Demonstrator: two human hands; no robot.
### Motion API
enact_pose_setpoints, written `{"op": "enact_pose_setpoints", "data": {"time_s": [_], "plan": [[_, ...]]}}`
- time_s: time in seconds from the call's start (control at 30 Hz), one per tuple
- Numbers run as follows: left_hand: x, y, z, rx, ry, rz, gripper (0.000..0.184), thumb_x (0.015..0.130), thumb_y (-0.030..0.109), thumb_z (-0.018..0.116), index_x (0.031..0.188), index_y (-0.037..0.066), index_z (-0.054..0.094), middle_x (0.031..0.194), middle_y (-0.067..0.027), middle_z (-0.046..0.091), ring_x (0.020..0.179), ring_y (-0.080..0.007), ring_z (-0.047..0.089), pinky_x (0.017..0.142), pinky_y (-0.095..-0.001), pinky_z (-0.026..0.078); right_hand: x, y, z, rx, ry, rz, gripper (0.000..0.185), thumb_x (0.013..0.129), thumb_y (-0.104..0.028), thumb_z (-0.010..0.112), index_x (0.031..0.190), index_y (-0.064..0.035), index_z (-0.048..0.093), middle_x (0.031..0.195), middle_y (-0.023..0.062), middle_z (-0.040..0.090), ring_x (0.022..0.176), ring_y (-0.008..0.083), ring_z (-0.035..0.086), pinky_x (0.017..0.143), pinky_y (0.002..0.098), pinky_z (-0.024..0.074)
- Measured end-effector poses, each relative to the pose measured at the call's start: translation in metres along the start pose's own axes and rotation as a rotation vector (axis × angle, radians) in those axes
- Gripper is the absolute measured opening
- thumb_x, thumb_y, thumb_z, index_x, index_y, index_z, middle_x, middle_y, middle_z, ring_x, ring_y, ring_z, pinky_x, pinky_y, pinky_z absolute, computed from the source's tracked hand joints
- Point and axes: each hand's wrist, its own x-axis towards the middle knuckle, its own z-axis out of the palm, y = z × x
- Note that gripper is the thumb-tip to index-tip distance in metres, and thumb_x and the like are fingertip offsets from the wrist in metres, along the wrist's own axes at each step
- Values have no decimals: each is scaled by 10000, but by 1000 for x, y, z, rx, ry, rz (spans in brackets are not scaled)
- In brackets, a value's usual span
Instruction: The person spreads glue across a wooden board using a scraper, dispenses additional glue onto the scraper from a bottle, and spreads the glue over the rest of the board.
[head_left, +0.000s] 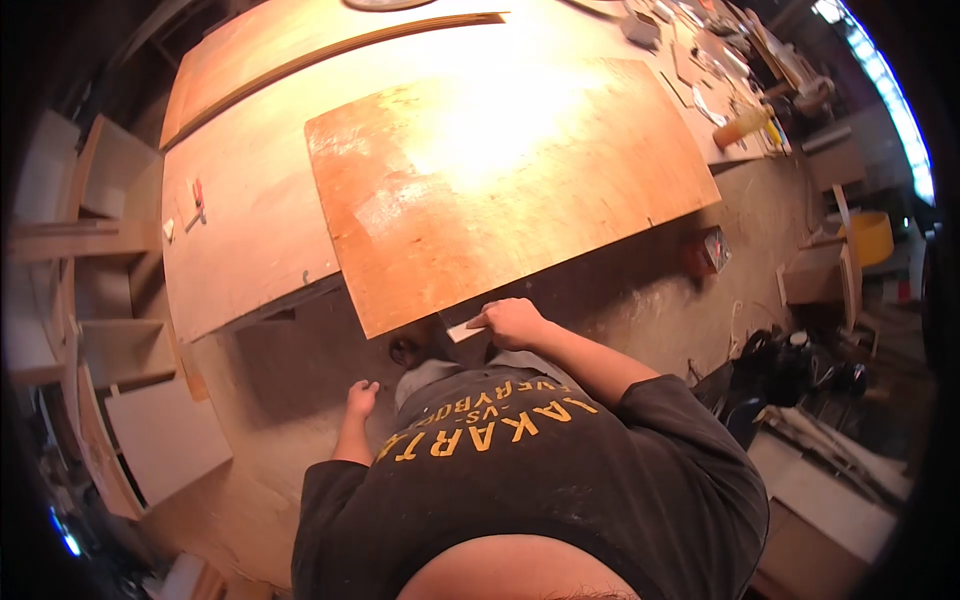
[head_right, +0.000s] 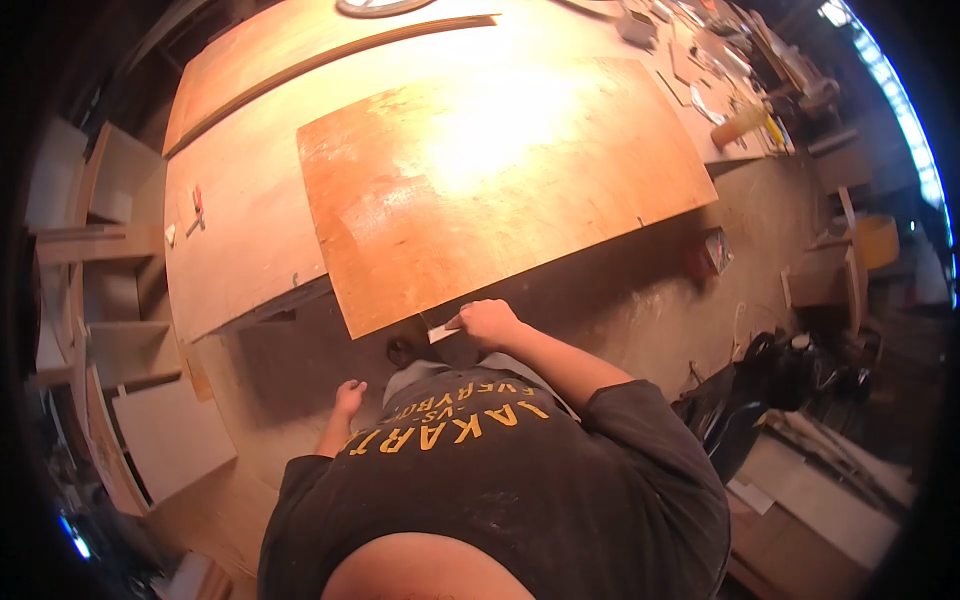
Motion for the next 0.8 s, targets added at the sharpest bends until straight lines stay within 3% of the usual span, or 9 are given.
{"op": "enact_pose_setpoints", "data": {"time_s": [0.1, 0.13, 0.2, 0.27, 0.4, 0.5, 0.6, 0.7, 0.8], "plan": [[17, 6, 8, 64, -36, 32, 613, 947, 361, 730, 1376, -66, 630, 1391, -272, 647, 1336, -377, 608, 1123, -428, 472, -23, 25, 0, 380, 484, 5, 534, 815, -46, 618, 1293, -240, 755, 937, 105, 736, 970, 275, 732, 855, 389, 578], [18, 13, 7, 108, -63, 46, 617, 944, 366, 733, 1372, -66, 632, 1388, -275, 649, 1337, -379, 607, 1123, -429, 471, -42, 25, -31, 725, 417, 48, 483, 834, 52, 626, 1256, -140, 760, 939, 93, 761, 964, 204, 722, 863, 334, 559], [20, 28, 8, 230, -125, 60, 629, 940, 379, 736, 1371, -67, 634, 1383, -279, 649, 1338, -385, 605, 1127, -431, 469, -61, 35, -34, 1205, 869, -20, 320, 907, 69, 661, 1194, -31, 764, 1013, 59, 777, 990, 127, 686, 888, 291, 539], [21, 46, 12, 379, -186, 62, 646, 935, 394, 739, 1375, -68, 631, 1382, -283, 648, 1341, -391, 601, 1132, -432, 465, -101, 62, -47, 1353, 1034, -64, 203, 954, 35, 700, 1146, 17, 763, 1082, 40, 772, 1029, 115, 673, 924, 293, 539], [22, 94, 36, 588, -281, 71, 746, 923, 437, 746, 1439, -73, 571, 1470, -286, 580, 1410, -381, 541, 1167, -428, 437, -173, 116, -42, 1610, 1508, -284, 316, 908, 112, 680, 1164, -59, 750, 1140, 30, 755, 1082, 160, 691, 1005, 333, 526], [14, 144, 72, 656, -273, 102, 867, 909, 485, 752, 1522, -63, 476, 1541, -300, 502, 1460, -382, 483, 1198, -425, 406, -240, 159, -28, 1774, 1615, -388, 371, 905, 127, 656, 1207, -80, 716, 1185, 41, 731, 1151, 191, 673, 1040, 363, 518], [5, 190, 128, 649, -217, 202, 942, 896, 531, 751, 1552, -61, 424, 1540, -316, 494, 1457, -397, 483, 1197, -434, 407, -300, 198, -2, 1939, 1638, -263, 470, 921, 117, 617, 1338, -101, 623, 1280, 56, 685, 1187, 236, 667, 1015, 436, 546], [-22, 263, 189, 637, -260, 317, 1022, 885, 578, 742, 1584, -57, 350, 1535, -322, 496, 1455, -400, 483, 1198, -441, 405, -347, 231, 24, 2046, 1688, -224, 456, 945, 83, 590, 1362, -102, 583, 1264, 66, 681, 1187, 270, 665, 991, 471, 561], [-41, 333, 249, 656, -294, 607, 1073, 882, 627, 723, 1600, -49, 302, 1529, -332, 494, 1450, -415, 479, 1202, -454, 396, -387, 247, 39, 2078, 1764, -125, 474, 946, 44, 590, 1390, -115, 536, 1269, 79, 666, 1170, 287, 664, 954, 503, 569]]}}
